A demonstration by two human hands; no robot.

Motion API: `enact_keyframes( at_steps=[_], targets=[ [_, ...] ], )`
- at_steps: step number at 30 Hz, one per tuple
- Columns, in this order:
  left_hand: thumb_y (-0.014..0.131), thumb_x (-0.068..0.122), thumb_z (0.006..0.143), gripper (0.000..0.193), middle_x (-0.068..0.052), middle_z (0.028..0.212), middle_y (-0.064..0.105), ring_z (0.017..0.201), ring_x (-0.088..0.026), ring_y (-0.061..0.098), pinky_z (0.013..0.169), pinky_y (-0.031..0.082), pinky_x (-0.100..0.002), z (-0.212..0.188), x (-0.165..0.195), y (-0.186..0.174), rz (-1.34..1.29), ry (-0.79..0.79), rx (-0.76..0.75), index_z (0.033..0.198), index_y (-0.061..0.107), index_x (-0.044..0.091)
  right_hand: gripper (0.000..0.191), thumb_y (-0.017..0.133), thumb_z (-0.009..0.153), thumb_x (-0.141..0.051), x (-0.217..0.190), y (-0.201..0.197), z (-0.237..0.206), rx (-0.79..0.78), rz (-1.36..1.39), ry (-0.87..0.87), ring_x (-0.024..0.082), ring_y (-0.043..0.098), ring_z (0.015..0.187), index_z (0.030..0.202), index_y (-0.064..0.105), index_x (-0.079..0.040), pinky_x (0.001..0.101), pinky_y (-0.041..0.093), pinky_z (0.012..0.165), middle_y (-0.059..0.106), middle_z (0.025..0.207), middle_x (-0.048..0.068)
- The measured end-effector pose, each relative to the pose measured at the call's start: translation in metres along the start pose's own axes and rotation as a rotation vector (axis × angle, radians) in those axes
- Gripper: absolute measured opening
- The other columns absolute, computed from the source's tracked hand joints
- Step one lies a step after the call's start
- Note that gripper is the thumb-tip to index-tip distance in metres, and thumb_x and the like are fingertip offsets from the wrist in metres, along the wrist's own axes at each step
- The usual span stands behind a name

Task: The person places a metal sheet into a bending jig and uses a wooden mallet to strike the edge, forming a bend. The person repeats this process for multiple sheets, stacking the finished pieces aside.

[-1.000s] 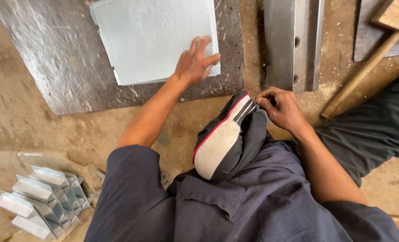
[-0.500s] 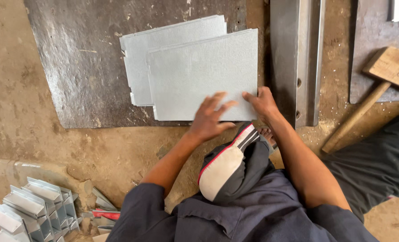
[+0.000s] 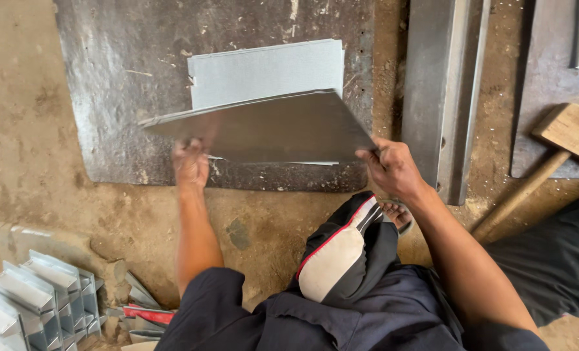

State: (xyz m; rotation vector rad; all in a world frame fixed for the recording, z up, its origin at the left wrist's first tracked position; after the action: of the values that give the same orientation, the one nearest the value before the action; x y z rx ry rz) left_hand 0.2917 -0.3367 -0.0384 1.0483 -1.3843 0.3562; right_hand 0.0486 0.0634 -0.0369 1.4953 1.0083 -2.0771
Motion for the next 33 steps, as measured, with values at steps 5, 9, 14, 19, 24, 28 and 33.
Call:
enact_keyframes(
  at_steps=[5, 9, 14, 19, 24, 28, 33],
  targets=[
    [0.09, 0.006, 0.089, 0.032, -0.004, 0.095, 0.068, 0.091, -0.016, 0.065, 0.099, 0.051, -0.038, -0.021, 0.023, 0.0, 0.011, 0.312, -0.279, 0.101, 0.06, 0.007, 0.016, 0.069, 0.089, 0.009, 0.035, 0.006, 0.0, 0.119, -0.102, -0.134, 0.035, 0.065, 0.084, 0.102, 0.064, 0.002, 0.0369, 0.051, 0.071, 0.065, 0.1, 0.017],
    [0.09, 0.004, 0.081, 0.038, -0.007, 0.109, 0.07, 0.116, -0.023, 0.066, 0.118, 0.048, -0.045, -0.023, 0.012, 0.002, 0.17, 0.139, -0.148, 0.101, 0.059, 0.013, 0.032, 0.069, 0.081, 0.013, 0.056, 0.017, 0.0, 0.117, -0.11, -0.033, 0.037, 0.064, 0.096, 0.11, 0.06, 0.001, 0.0403, 0.053, 0.081, 0.061, 0.103, 0.017],
    [0.092, 0.001, 0.082, 0.042, -0.006, 0.113, 0.065, 0.128, -0.024, 0.062, 0.12, 0.046, -0.043, -0.018, -0.012, 0.0, 0.16, 0.111, -0.169, 0.105, 0.059, 0.013, 0.023, 0.069, 0.089, 0.01, 0.056, 0.024, -0.008, 0.187, -0.164, -0.004, 0.041, 0.062, 0.096, 0.108, 0.059, 0.001, 0.0432, 0.052, 0.08, 0.059, 0.103, 0.018],
    [0.094, 0.006, 0.075, 0.05, -0.007, 0.117, 0.069, 0.113, -0.016, 0.059, 0.103, 0.046, -0.036, -0.015, -0.03, -0.012, 0.15, 0.065, -0.104, 0.101, 0.054, 0.019, 0.014, 0.065, 0.088, 0.008, 0.055, 0.029, -0.01, 0.149, -0.306, 0.017, 0.042, 0.061, 0.095, 0.099, 0.059, 0.002, 0.0452, 0.051, 0.078, 0.056, 0.102, 0.02],
    [0.095, 0.006, 0.081, 0.048, -0.003, 0.104, 0.062, 0.113, -0.018, 0.064, 0.112, 0.054, -0.037, -0.018, -0.028, -0.011, 0.3, 0.157, -0.083, 0.106, 0.054, 0.014, 0.012, 0.065, 0.088, 0.007, 0.045, 0.021, -0.006, 0.13, -0.336, -0.008, 0.041, 0.062, 0.096, 0.096, 0.059, 0.001, 0.0458, 0.051, 0.079, 0.058, 0.102, 0.019],
    [0.091, 0.014, 0.081, 0.046, -0.008, 0.106, 0.065, 0.095, -0.016, 0.065, 0.087, 0.058, -0.029, -0.011, -0.025, -0.001, 0.39, 0.148, 0.054, 0.11, 0.057, 0.007, 0.013, 0.07, 0.093, -0.006, 0.018, -0.01, -0.017, 0.181, -0.386, -0.031, 0.041, 0.065, 0.089, 0.094, 0.06, 0.004, 0.0455, 0.053, 0.075, 0.064, 0.104, 0.026],
    [0.088, 0.02, 0.077, 0.043, -0.005, 0.091, 0.058, 0.075, -0.016, 0.065, 0.06, 0.064, -0.035, 0.012, -0.069, 0.051, 0.529, -0.18, 0.106, 0.094, 0.05, 0.007, 0.024, 0.067, 0.098, -0.013, 0.02, -0.078, -0.031, 0.118, -0.349, 0.376, 0.034, 0.069, 0.072, 0.092, 0.058, 0.009, 0.0434, 0.054, 0.063, 0.068, 0.078, 0.022]
  ],
)
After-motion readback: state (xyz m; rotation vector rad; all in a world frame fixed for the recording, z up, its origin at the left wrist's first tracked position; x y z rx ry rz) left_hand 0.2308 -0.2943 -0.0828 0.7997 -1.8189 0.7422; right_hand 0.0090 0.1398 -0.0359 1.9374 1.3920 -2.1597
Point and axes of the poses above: each hand's wrist, its own z-axis towards the middle knuckle, its own y-axis out of the palm, x = y × z, the point moved 4 cm from there along z, towards the middle knuckle
